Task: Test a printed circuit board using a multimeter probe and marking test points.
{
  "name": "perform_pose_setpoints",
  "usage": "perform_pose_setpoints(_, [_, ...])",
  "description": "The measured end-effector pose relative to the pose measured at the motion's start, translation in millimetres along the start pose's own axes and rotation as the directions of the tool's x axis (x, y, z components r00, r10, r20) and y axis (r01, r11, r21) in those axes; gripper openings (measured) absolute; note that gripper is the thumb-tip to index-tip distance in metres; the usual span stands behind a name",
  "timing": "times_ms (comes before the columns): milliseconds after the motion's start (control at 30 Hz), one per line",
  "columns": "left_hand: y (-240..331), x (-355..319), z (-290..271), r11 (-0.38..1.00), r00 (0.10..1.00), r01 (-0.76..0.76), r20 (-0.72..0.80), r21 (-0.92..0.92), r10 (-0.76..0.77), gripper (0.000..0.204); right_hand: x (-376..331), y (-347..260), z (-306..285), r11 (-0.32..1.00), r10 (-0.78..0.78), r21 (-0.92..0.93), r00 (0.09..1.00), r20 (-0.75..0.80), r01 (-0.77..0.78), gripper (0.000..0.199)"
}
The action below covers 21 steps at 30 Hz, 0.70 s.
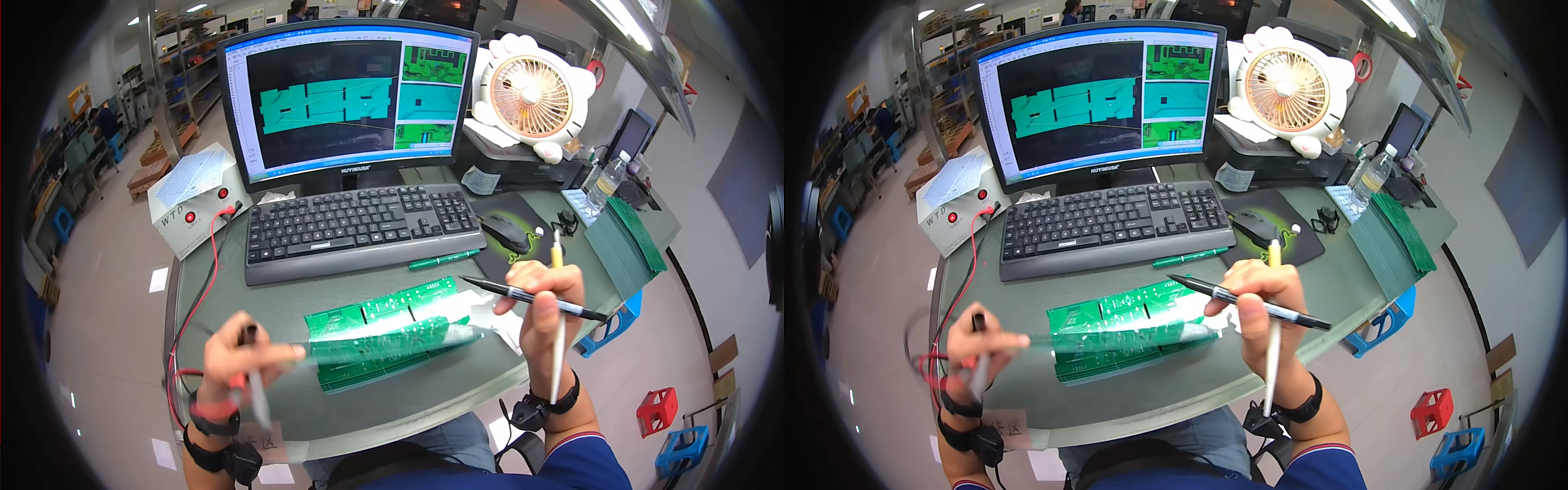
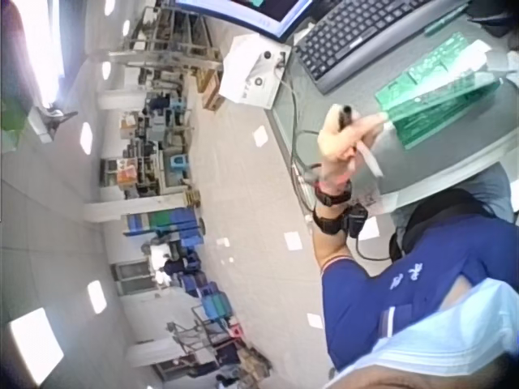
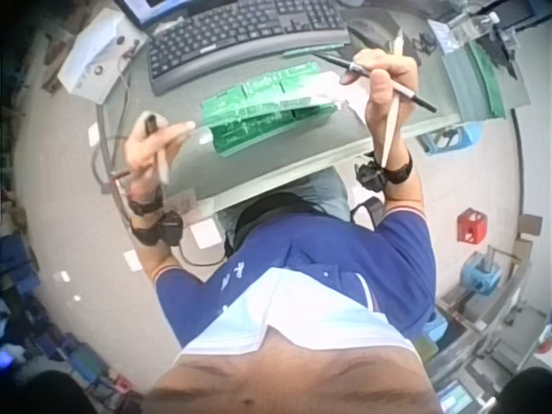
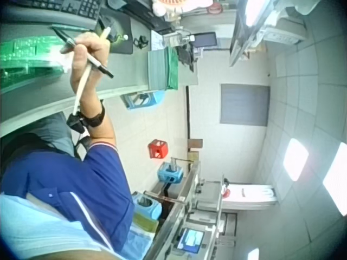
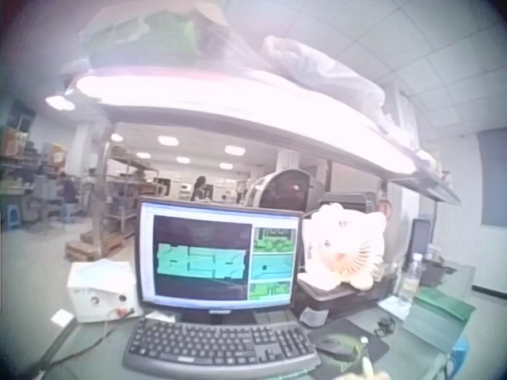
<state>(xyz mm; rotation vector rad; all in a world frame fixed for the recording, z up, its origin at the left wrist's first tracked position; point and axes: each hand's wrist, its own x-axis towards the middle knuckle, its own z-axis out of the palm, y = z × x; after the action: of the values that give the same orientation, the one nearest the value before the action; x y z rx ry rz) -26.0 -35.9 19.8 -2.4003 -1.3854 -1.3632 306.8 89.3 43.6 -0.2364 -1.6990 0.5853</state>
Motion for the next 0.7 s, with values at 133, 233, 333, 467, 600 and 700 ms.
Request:
perform_pose_setpoints(133, [25.8, 6.1, -7.8, 0.946, 0.946, -0.295, 0.181, 0.137, 0.269, 0.032, -5.1, -11.7, -11.4, 0.997, 0.063, 0.043, 0.997, -0.041, -0.062, 0.022])
perform_pose_setpoints(233, [30.2, 6.5, -6.1, 0.930, 0.925, -0.343, 0.221, 0.134, 0.309, 0.029, -11.1, -14.7, -14.2, 0.997, 0.063, 0.041, 0.998, -0.021, -0.062, 0.021])
perform_pose_setpoints(333, [31.3, 7.6, -3.5, 0.918, 0.917, -0.368, 0.218, 0.147, 0.333, 0.030, -14.9, -15.3, -16.8, 0.998, 0.057, 0.020, 0.998, 0.001, -0.057, 0.020])
perform_pose_setpoints(467, [32.0, -5.8, 6.3, 0.976, 0.978, 0.206, 0.049, -0.069, -0.203, 0.021, -4.5, -16.6, -15.6, 0.999, -0.012, -0.045, 0.999, -0.050, 0.010, 0.020])
perform_pose_setpoints(600, [12.5, 0.6, 25.0, 0.543, 0.681, 0.666, 0.120, -0.512, -0.722, 0.017, 1.9, -19.0, -3.2, 0.998, 0.048, 0.027, 0.999, 0.003, -0.048, 0.017])
perform_pose_setpoints(700, [-2.1, -5.7, 31.9, 0.306, 0.515, 0.782, 0.285, -0.543, -0.808, 0.020, 1.0, -9.7, 18.1, 0.964, 0.265, -0.082, 0.928, 0.261, -0.253, 0.014])
